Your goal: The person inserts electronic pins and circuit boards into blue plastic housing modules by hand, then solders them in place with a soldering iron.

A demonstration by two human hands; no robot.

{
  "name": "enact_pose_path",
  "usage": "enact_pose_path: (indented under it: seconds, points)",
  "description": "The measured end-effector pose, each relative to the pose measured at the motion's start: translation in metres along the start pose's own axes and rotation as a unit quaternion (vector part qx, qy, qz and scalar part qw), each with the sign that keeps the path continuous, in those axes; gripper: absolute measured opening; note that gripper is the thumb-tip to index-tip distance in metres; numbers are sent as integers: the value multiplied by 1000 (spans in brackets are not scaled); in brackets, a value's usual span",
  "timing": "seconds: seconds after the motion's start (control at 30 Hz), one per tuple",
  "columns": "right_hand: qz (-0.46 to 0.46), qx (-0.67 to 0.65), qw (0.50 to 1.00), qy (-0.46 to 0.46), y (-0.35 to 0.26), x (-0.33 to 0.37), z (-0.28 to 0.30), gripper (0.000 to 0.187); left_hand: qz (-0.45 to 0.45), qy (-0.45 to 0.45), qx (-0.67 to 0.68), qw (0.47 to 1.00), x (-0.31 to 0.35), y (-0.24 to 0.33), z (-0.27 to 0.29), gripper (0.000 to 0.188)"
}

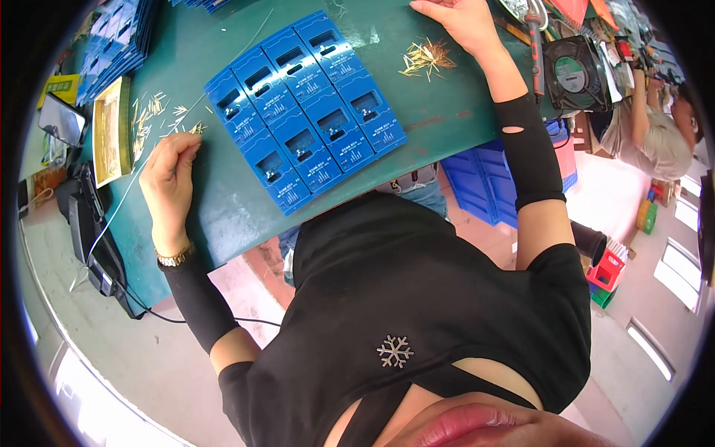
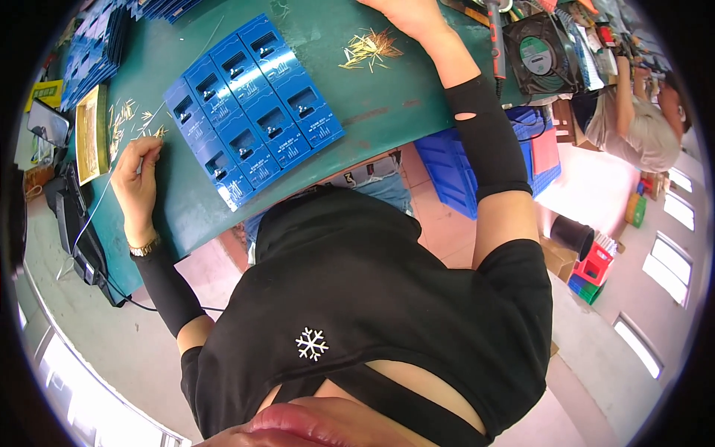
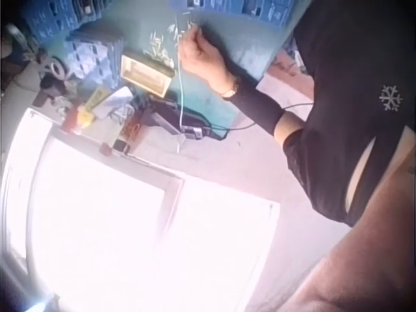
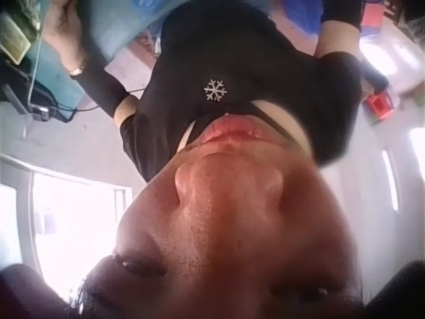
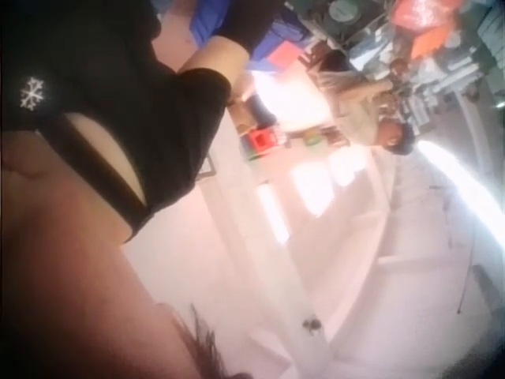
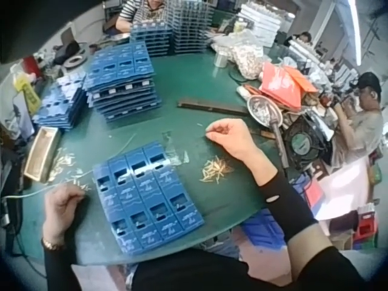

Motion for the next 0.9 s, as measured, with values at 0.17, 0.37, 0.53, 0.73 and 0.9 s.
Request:
enact_pose_path:
  seconds: [0.17,0.37,0.53,0.73,0.9]
  points:
    - [59,88,994,-2,-13,3,-2,10,1,-8,-4,1000,1,0,-1,14]
    - [116,223,967,34,-43,18,-1,12,12,12,14,1000,1,-1,-2,11]
    - [70,253,963,64,-38,18,1,15,3,5,-1,1000,0,-5,-4,10]
    - [72,272,957,74,-43,23,2,16,1,8,-8,1000,0,-1,-2,12]
    - [146,-178,972,46,-22,24,10,10,-18,-12,18,1000,-1,-1,-6,12]
Point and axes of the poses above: each hand's wrist, its own x-axis away from the middle knuckle, its own z-axis out of the back of the hand, y = z × x, the point moved 3 cm from there along -x, towards the middle knuckle, and after that the axes turned 5 degrees about x, right-handed, at the moved point
